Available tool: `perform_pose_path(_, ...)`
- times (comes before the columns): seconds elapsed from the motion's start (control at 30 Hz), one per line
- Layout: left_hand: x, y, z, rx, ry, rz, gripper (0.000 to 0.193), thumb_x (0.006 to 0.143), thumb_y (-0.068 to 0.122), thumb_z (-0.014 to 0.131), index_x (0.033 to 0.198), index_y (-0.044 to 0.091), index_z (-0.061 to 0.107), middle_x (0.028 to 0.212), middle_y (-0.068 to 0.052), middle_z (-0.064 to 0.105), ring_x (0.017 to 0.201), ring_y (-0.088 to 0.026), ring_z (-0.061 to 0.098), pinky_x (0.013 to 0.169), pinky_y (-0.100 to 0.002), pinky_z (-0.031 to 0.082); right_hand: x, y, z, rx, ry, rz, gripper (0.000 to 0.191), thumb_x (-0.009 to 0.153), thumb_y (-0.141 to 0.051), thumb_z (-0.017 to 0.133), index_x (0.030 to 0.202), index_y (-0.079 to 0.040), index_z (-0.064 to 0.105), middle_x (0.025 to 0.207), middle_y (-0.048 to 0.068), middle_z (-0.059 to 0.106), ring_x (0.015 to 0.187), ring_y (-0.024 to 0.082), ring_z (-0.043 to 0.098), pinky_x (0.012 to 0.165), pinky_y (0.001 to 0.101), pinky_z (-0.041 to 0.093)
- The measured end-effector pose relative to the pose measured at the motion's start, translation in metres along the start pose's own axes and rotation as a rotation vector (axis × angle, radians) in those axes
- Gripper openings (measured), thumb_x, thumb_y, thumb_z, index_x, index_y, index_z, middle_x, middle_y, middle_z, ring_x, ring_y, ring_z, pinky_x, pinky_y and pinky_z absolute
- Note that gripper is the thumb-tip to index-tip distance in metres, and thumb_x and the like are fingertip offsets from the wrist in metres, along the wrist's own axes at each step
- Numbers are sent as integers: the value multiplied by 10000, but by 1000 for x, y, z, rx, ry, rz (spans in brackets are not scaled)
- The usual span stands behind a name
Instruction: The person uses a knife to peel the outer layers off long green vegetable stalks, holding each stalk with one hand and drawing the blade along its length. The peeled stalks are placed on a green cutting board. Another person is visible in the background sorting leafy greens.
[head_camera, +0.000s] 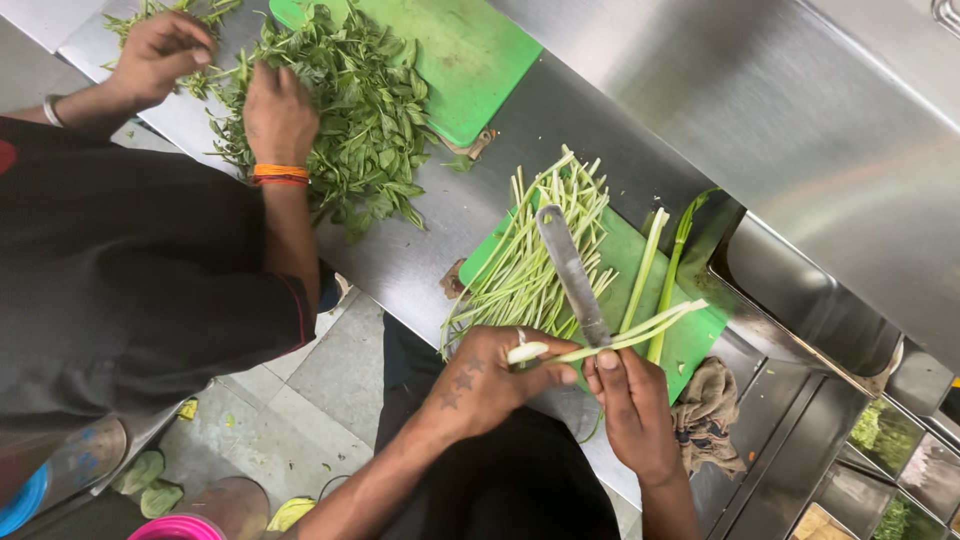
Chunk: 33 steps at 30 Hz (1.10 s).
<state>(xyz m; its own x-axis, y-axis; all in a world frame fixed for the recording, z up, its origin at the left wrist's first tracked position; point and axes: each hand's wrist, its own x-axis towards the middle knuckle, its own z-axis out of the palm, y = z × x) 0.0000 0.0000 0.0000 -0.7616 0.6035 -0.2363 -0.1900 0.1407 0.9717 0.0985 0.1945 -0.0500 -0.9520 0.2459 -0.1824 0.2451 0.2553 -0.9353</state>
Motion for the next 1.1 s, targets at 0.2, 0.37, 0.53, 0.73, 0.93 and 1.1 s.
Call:
perform_pose_path(0.2, 2, 0, 2, 120, 57, 25, 173, 877, 163, 782, 1038, 108, 812, 923, -46, 824, 802, -100, 773, 769, -265, 588, 2, -18, 10, -59, -68, -108, 371, 1068, -304, 453, 1056, 3, 661, 693, 16, 533, 613, 97, 485, 549, 271, 408)
perform_pose_path(0.37, 6, 2, -2, 62, 31, -50, 214, 824, 170, 821, 1035, 135, 815, 896, -52, 813, 790, -139, 749, 748, -288, 582, 4, -18, 6, 43, -38, -12, 374, 1055, -303, 455, 1010, 5, 661, 701, 18, 565, 598, 102, 462, 529, 278, 389)
perform_pose_path(0.53, 5, 1, -1, 124, 64, 44, 191, 845, 163, 793, 1032, 130, 811, 936, -47, 811, 826, -139, 774, 773, -289, 585, 2, -11, 8, -25, -31, -51, 392, 1074, -312, 459, 935, 9, 635, 689, 33, 561, 607, 113, 491, 547, 283, 420)
perform_pose_path(0.73, 5, 0, 5, 118, 94, 95, 158, 858, 169, 789, 1001, 105, 812, 928, -58, 808, 814, -151, 769, 756, -297, 580, 5, -17, 3, -104, -62, -124, 391, 1069, -316, 445, 940, 7, 624, 687, 40, 556, 597, 126, 502, 551, 290, 424)
perform_pose_path(0.93, 7, 0, 3, 100, 73, 19, 177, 850, 189, 801, 1008, 108, 802, 885, -55, 807, 760, -134, 743, 724, -288, 569, 9, -17, 5, -48, -69, -84, 398, 1071, -319, 437, 909, -8, 626, 673, 32, 544, 592, 118, 478, 543, 287, 402)
perform_pose_path(1.1, 8, -3, 1, 120, 107, 0, 214, 821, 199, 822, 1017, 114, 825, 897, -52, 812, 761, -93, 731, 720, -279, 568, 8, -12, 10, 36, -30, -42, 392, 1076, -307, 458, 887, -8, 625, 678, 27, 550, 602, 106, 472, 542, 281, 399)
